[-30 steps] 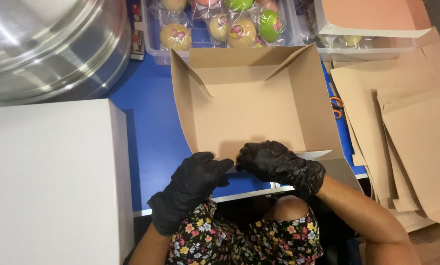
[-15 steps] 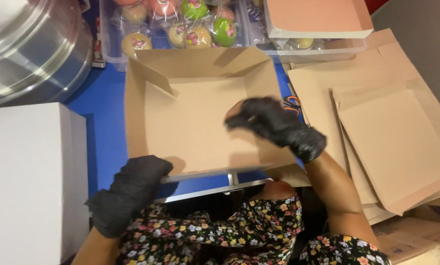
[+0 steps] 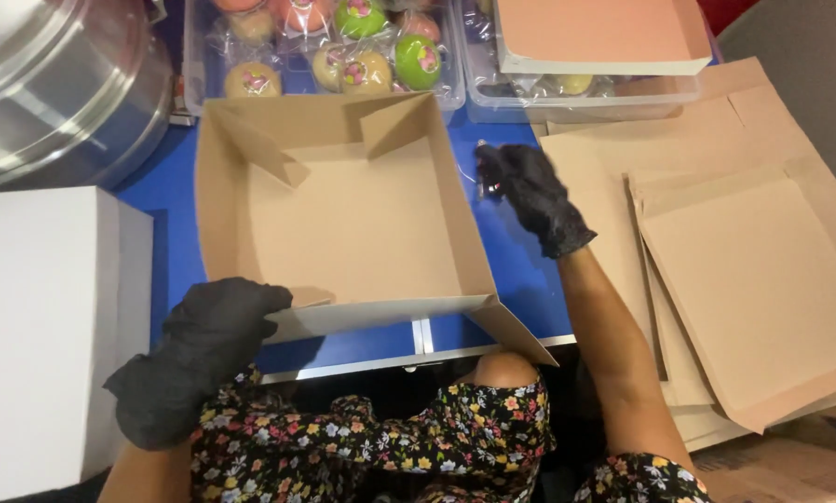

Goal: The person assembles a white box by folding its flaps and securing them with a stapler. They then assemble a brown cardboard box by folding its sides and stapling the seams. The person handles both boxes and uses a stapler throughout the process.

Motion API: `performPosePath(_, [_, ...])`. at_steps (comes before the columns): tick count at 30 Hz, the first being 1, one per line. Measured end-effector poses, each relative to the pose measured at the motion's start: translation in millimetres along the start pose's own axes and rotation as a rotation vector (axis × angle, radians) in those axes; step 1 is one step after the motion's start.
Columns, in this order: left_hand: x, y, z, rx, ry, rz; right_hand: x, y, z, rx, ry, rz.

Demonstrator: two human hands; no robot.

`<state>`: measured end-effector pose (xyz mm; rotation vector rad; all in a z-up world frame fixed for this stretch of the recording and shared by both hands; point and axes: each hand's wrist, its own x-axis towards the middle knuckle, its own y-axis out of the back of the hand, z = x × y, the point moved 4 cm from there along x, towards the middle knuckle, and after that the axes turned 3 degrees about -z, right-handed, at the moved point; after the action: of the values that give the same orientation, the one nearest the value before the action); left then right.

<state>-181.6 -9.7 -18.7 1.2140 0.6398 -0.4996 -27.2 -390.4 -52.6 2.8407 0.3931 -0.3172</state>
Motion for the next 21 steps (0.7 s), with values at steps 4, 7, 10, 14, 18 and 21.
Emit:
performPosePath(4, [46,-30,-17,-0.024,-0.233,0.174,71,59,110,-0.950,0.091,0.351])
performPosePath(7, [47,-33,-10,-0.033,-0.310,0.225,92,57,133,-1.040,0.084,0.309])
performPosePath(10, [49,-33,2,-0.064,-0.324,0.201,81,49,108,-0.816,0.114,0.241])
performPosePath(14, [61,-25,9,-0.193,-0.390,0.148,54,87,73,-0.391,0.130,0.205])
performPosePath(18, [33,-10,13,-0.242,-0.428,0.114,12,103,35,-0.113,0.131,0.199])
performPosePath(21, [38,-13,9,-0.230,-0.454,0.111,-31,78,7,0.144,0.136,0.185])
